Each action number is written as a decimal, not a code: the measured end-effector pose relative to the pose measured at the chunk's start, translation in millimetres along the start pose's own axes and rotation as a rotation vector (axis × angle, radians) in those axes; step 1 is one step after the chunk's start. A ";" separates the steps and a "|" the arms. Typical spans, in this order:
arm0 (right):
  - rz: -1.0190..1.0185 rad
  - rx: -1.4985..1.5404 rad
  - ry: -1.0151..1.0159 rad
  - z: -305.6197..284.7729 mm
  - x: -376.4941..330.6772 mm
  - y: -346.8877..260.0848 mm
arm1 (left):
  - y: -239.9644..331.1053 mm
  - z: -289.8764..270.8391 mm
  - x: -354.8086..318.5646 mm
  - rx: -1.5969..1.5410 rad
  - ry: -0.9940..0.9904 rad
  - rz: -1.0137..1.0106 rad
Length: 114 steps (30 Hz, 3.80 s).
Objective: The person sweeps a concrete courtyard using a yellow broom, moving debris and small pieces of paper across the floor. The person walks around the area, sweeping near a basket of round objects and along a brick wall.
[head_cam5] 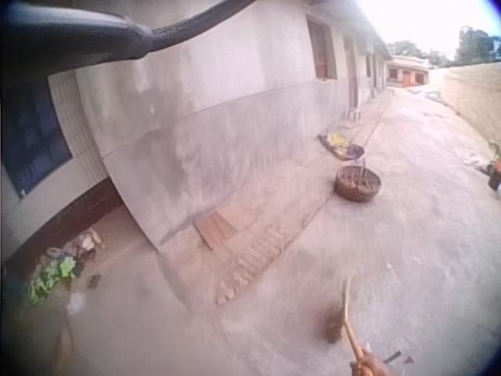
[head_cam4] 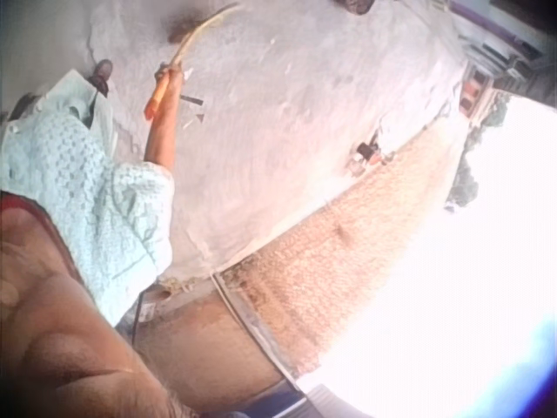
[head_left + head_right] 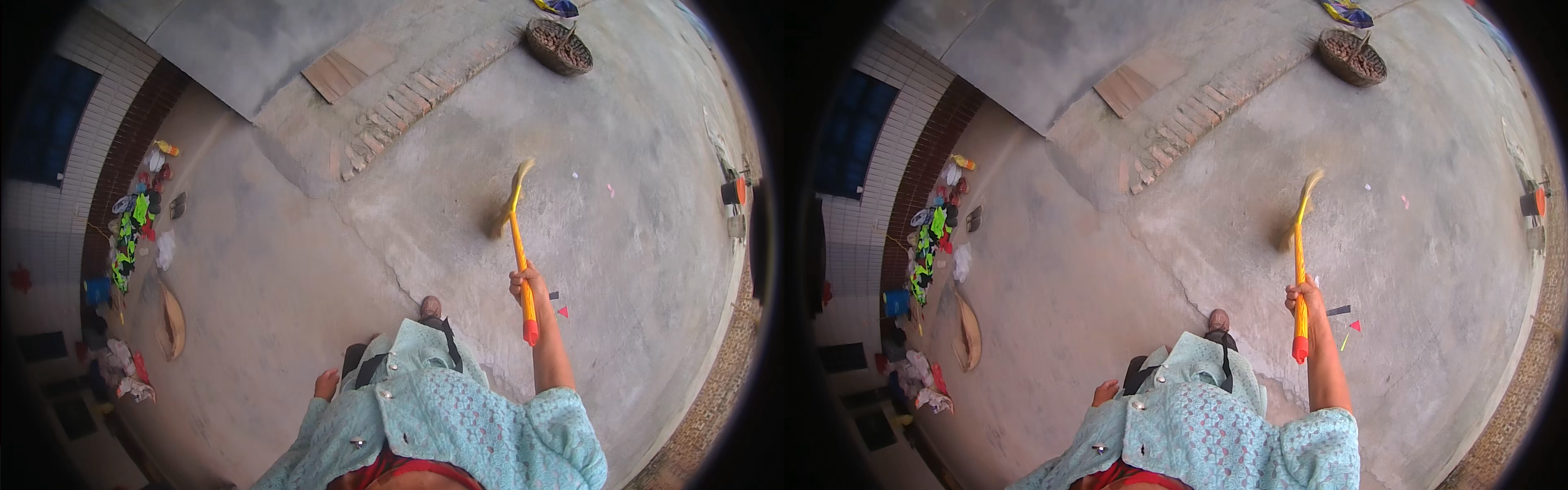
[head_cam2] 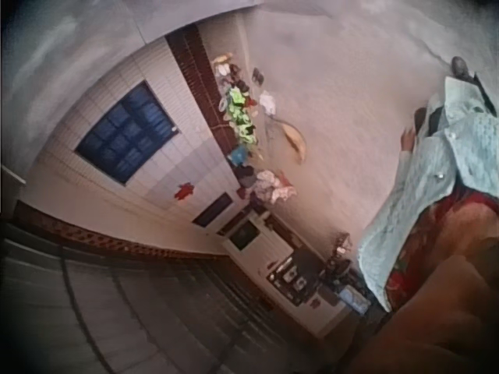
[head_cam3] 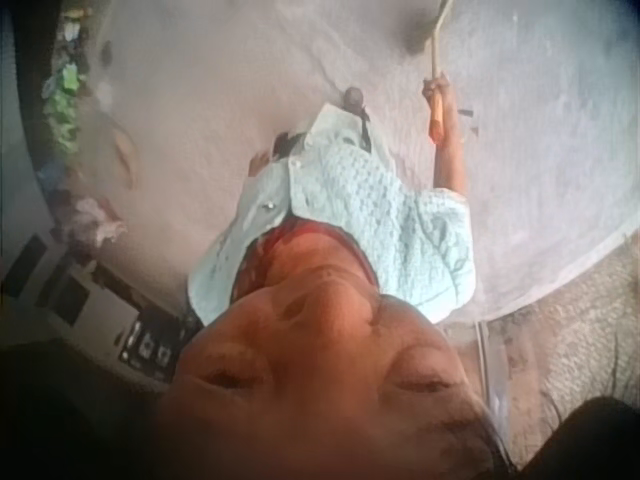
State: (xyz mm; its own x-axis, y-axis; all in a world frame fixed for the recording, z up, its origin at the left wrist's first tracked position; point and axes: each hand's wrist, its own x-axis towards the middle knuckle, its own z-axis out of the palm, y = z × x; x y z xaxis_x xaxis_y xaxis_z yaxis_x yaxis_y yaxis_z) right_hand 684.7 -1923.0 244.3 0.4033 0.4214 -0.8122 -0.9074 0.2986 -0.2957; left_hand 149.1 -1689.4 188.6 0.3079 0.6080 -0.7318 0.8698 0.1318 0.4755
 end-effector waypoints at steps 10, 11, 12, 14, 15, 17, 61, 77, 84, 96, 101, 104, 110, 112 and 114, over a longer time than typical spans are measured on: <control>0.123 0.333 -0.492 110.4 42.5 8.3 | 20.0 11.2 106.4 0.115 -0.049 0.130; 0.195 0.362 -0.521 122.5 54.7 12.6 | 33.3 9.9 120.8 0.100 -0.044 0.140; 0.264 0.394 -0.547 133.8 67.4 17.0 | 53.3 7.0 133.7 0.088 -0.044 0.151; 0.336 0.411 -0.590 153.1 94.4 31.2 | 84.4 -0.4 157.4 0.024 -0.073 0.132; 0.383 0.410 -0.598 161.7 114.3 37.5 | 99.3 -4.0 173.5 -0.030 -0.101 0.113; 0.444 0.357 -0.584 181.9 147.4 50.5 | 126.4 -11.6 200.2 -0.109 -0.132 0.080; -0.132 0.348 -0.043 196.6 324.9 -428.4 | 580.4 45.9 504.4 0.612 -0.308 0.379; 0.215 0.491 -0.471 280.3 428.0 -478.0 | 773.8 83.5 591.2 0.225 -0.203 0.309; 0.271 0.463 -0.299 224.9 469.8 -580.7 | 740.0 90.7 577.7 0.410 -0.247 0.323; -0.041 0.333 -0.063 257.2 370.3 -608.3 | 779.4 126.5 554.9 0.520 -0.228 0.282; 0.061 0.486 -0.330 267.7 439.3 -617.2 | 779.8 128.3 553.5 0.552 -0.254 0.237; 0.135 0.412 -0.300 265.8 507.8 -649.4 | 782.3 130.7 551.9 0.576 -0.282 0.225; 0.065 0.775 -0.345 201.5 524.2 -700.6 | 769.9 133.7 550.7 0.565 -0.268 0.150; -0.095 0.695 -0.260 183.5 508.4 -698.8 | 769.0 134.7 541.5 0.533 -0.211 0.193; -0.212 0.655 -0.275 175.9 490.2 -683.9 | 766.6 135.7 543.5 0.508 -0.194 0.207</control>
State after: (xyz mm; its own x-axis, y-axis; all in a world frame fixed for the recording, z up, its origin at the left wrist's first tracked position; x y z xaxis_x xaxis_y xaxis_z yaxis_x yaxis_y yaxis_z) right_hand 1523.7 -1770.0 136.7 0.6554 0.4714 -0.5901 -0.5851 0.8109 -0.0020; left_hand 1035.4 -1364.1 89.2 0.5151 0.4199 -0.7473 0.8448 -0.3962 0.3596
